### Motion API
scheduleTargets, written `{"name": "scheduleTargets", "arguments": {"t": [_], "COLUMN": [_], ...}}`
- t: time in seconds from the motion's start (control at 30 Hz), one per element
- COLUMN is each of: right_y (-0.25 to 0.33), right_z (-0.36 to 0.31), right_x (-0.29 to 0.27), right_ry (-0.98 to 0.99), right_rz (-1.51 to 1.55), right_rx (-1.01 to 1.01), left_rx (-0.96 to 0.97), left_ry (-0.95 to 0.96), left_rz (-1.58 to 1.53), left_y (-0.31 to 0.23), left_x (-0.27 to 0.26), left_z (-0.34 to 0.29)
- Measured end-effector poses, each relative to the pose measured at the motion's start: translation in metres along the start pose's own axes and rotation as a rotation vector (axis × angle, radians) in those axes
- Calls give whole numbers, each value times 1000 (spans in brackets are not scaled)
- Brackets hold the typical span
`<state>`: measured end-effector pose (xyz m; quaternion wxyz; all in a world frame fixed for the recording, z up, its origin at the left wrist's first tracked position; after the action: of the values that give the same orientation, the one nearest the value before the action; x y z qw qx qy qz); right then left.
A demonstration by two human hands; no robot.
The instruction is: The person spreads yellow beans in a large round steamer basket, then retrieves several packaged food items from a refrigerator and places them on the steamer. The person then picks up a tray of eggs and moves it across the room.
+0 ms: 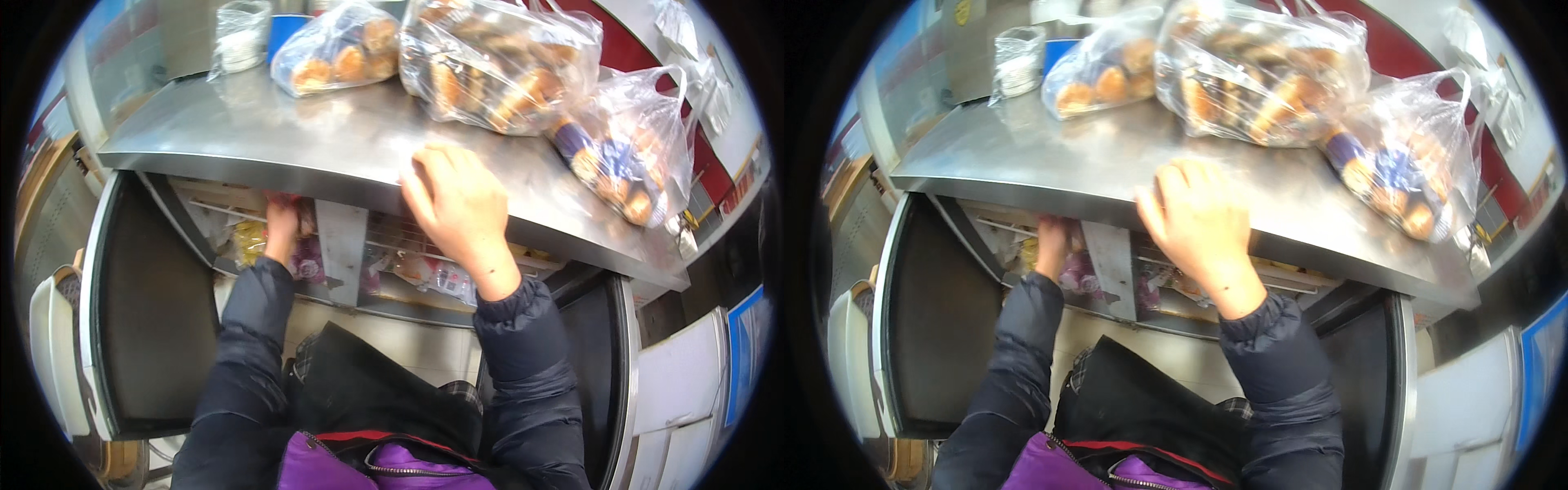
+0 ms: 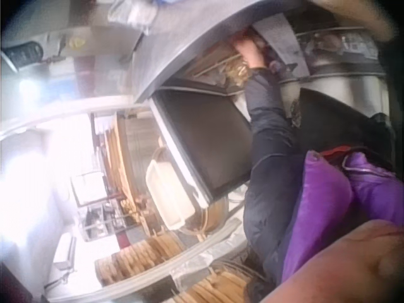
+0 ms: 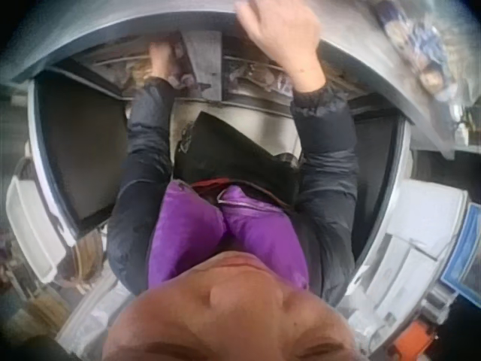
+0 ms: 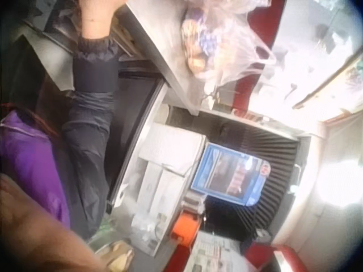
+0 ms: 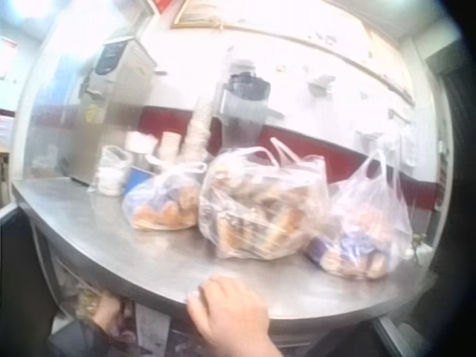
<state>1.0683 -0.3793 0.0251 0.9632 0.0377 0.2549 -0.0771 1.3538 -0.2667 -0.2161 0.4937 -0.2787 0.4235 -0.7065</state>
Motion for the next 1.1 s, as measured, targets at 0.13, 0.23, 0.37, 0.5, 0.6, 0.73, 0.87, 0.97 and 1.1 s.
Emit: {"name": "scheduleTargets", "arguments": {"t": [0.13,0.23,0.37,0.5,0.6,0.73,0.87,0.97,1.1], "right_y": [-3,-21,-73,-118,-160,-218,-239,-228,-206], "right_z": [-17,-81,-241,-353,-343,-300,-264,-250,-244], "right_x": [-14,-38,-13,24,28,37,54,66,77], "right_ry": [-112,-121,91,40,-184,-348,-339,-383,-238], "right_rz": [239,475,546,820,835,1199,1241,1190,1377], "right_rx": [-129,-29,911,1404,1329,1457,1457,1466,1433], "left_rx": [2,-91,-127,-112,-27,-101,-286,-297,-373], "left_ry": [92,155,188,193,179,-125,3,186,485], "left_rz": [279,379,403,261,-74,-105,-234,-308,-281], "left_y": [66,101,130,131,99,38,-4,-15,-2], "left_x": [26,33,28,8,-26,-66,-41,6,80], "left_z": [80,112,116,108,57,-75,-152,-158,-169]}}
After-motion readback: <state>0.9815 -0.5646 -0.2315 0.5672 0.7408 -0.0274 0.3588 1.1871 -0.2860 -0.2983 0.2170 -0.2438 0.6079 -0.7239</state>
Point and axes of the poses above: each hand's wrist, its own z-axis towards the middle knuckle, its own x-axis out of the palm, y = z × x, the point moved 4 cm from there along z, towards the middle knuckle, and after that the axes turned 7 degrees about x, right-handed, at the moved point
